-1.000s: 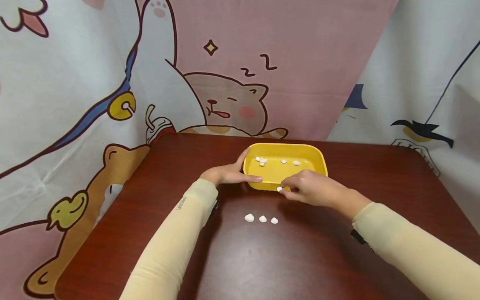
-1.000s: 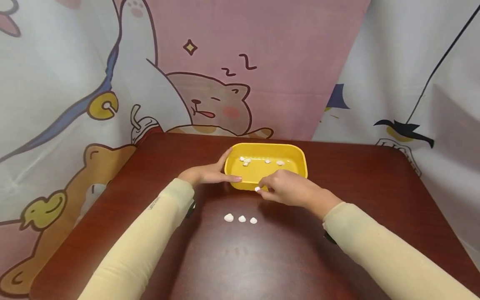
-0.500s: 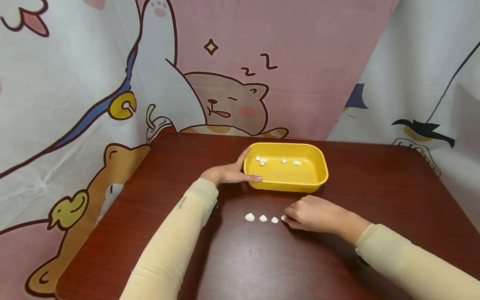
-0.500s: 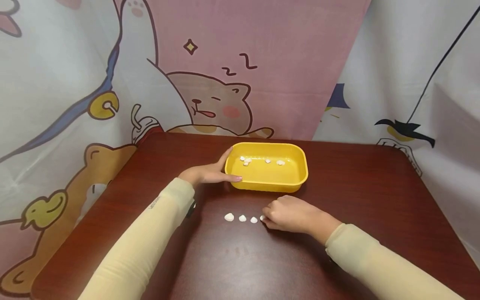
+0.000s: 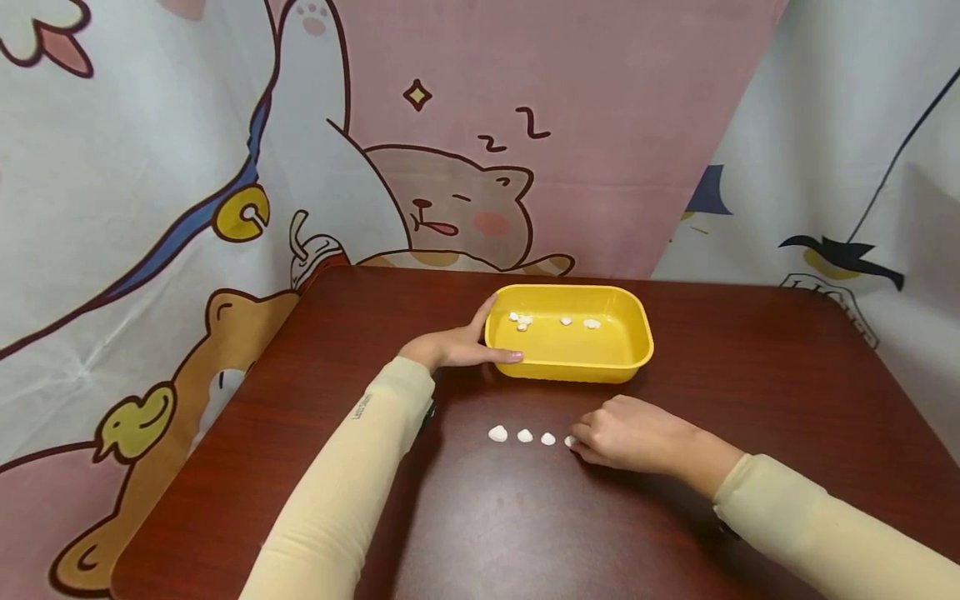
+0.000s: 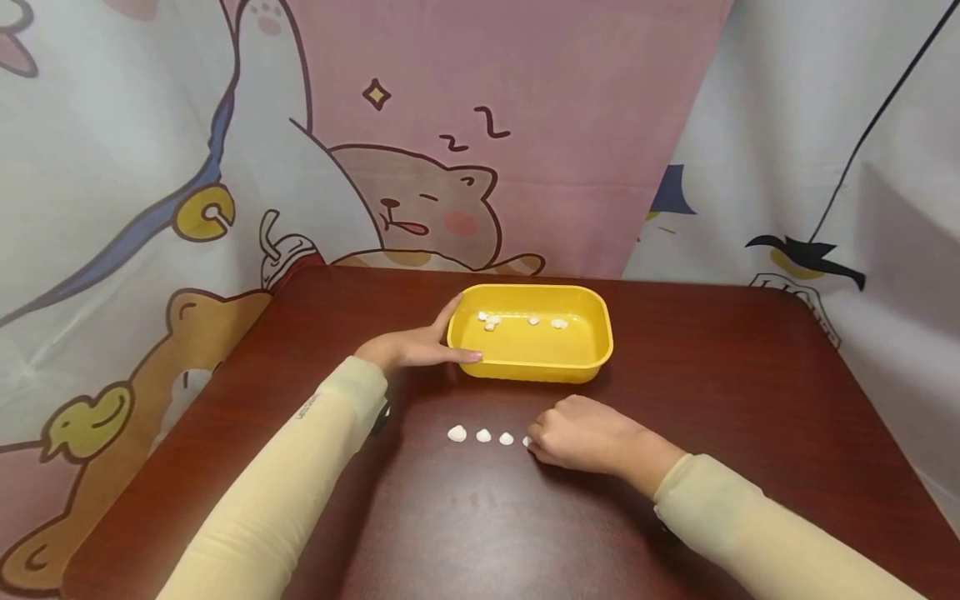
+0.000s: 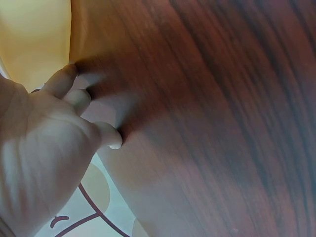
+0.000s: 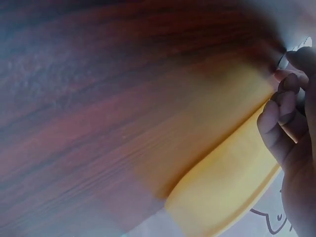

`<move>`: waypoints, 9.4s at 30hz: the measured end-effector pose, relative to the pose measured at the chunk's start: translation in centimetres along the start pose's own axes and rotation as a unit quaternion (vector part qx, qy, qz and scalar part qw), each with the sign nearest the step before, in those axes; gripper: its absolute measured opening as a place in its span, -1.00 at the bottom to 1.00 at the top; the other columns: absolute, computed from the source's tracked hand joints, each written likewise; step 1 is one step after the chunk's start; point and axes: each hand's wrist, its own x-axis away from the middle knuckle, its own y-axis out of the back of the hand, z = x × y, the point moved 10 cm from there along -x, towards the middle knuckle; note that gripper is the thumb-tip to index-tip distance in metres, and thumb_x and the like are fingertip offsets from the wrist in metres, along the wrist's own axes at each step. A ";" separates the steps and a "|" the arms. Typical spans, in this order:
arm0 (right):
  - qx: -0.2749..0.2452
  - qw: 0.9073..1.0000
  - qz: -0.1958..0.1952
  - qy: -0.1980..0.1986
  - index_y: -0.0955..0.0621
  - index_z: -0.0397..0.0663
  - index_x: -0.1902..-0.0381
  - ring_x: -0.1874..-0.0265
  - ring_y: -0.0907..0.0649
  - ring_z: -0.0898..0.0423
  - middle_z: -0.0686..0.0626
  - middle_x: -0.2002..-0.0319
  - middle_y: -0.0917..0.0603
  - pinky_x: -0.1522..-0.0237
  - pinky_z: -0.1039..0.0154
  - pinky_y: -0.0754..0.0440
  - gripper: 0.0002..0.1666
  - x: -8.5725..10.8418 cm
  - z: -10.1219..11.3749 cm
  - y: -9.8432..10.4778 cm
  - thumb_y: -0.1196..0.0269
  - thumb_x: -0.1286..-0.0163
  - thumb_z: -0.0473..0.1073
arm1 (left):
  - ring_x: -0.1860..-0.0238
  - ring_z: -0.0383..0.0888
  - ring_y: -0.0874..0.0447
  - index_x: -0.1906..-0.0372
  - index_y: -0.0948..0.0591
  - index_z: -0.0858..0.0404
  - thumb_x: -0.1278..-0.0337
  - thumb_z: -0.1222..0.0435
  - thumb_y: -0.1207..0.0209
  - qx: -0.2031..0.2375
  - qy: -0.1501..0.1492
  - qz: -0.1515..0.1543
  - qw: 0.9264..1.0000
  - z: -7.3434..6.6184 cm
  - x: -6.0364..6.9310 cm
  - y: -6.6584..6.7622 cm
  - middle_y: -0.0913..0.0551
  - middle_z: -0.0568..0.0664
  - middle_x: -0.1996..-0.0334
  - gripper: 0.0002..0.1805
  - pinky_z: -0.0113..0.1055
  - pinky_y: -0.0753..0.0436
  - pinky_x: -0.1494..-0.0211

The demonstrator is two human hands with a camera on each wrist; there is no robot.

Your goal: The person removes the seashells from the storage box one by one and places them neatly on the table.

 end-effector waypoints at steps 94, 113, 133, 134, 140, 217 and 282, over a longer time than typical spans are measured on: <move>-0.373 0.761 0.183 -0.498 0.71 0.03 -0.61 -0.46 -0.43 -0.38 -0.52 -0.53 -0.30 -0.55 -0.42 -0.29 0.73 8.0 -16.6 -4.0 -0.24 -0.24 0.69 | -0.07 -0.22 -0.63 -0.05 -0.84 -0.05 -0.37 0.10 -0.41 -0.218 -0.094 -0.095 0.967 -14.3 -11.7 -3.7 -0.79 -0.23 -0.15 -0.78 -0.33 -0.59 -0.27; -0.389 0.751 0.184 -0.501 0.69 0.09 -0.62 -0.53 -0.32 -0.41 -0.49 -0.63 -0.10 -0.59 -0.44 -0.19 0.72 7.9 -16.6 -4.1 -0.25 -0.23 0.69 | 0.31 -0.17 -0.60 0.25 -0.79 0.11 -0.12 0.03 -0.57 -0.104 -0.085 -0.145 0.980 -12.6 -11.1 -2.5 -0.78 -0.14 0.29 -0.72 -0.37 -0.57 0.27; -0.399 0.744 0.171 -0.508 0.69 0.20 -0.62 -0.57 -0.26 -0.42 -0.46 -0.63 -0.11 -0.61 -0.45 -0.13 0.71 7.8 -16.8 -4.1 -0.29 -0.22 0.66 | 0.03 -0.21 -0.67 0.01 -0.88 0.00 -0.21 0.09 -0.53 -0.170 -0.120 -0.137 0.969 -13.4 -10.7 -2.3 -0.84 -0.19 -0.05 -0.73 -0.29 -0.65 -0.14; -0.399 0.746 0.171 -0.506 0.69 0.18 -0.62 -0.57 -0.26 -0.43 -0.47 -0.63 -0.10 -0.60 -0.45 -0.13 0.71 7.7 -16.9 -4.0 -0.29 -0.22 0.66 | 0.04 -0.21 -0.66 0.01 -0.88 0.00 -0.19 0.09 -0.54 -0.166 -0.120 -0.135 0.969 -13.3 -10.8 -2.3 -0.84 -0.19 -0.05 -0.72 -0.30 -0.64 -0.12; -0.394 0.747 0.177 -0.506 0.69 0.11 -0.62 -0.55 -0.28 -0.45 -0.50 -0.63 -0.09 -0.59 -0.47 -0.15 0.73 7.9 -16.6 -4.0 -0.27 -0.22 0.68 | 0.00 -0.17 -0.66 0.01 -0.87 0.04 -0.20 0.08 -0.53 -0.137 -0.126 -0.113 0.976 -13.0 -11.0 -2.7 -0.84 -0.15 -0.06 -0.71 -0.27 -0.63 -0.18; -0.404 0.742 0.163 -0.510 0.70 0.21 -0.62 -0.63 -0.20 -0.36 -0.40 -0.71 0.05 -0.61 -0.45 -0.10 0.73 8.4 -16.4 -4.1 -0.29 -0.19 0.69 | 0.55 -0.36 -0.62 0.13 -0.79 -0.13 -0.11 -0.02 -0.57 -0.300 -0.256 0.038 0.918 -14.9 2.0 -15.0 -0.72 -0.37 0.39 -0.74 -0.40 -0.58 0.27; -0.425 0.730 0.165 -0.509 0.70 0.14 -0.62 -0.59 -0.21 -0.37 -0.42 -0.63 -0.07 -0.61 -0.46 -0.09 0.72 8.9 -16.3 -4.8 -0.30 -0.23 0.64 | 0.02 -0.09 -0.55 -0.02 -0.86 0.16 -0.40 0.31 -0.32 -0.163 -0.113 -0.069 0.978 -11.2 -8.3 -2.0 -0.80 -0.01 -0.17 -0.78 -0.35 -0.48 -0.01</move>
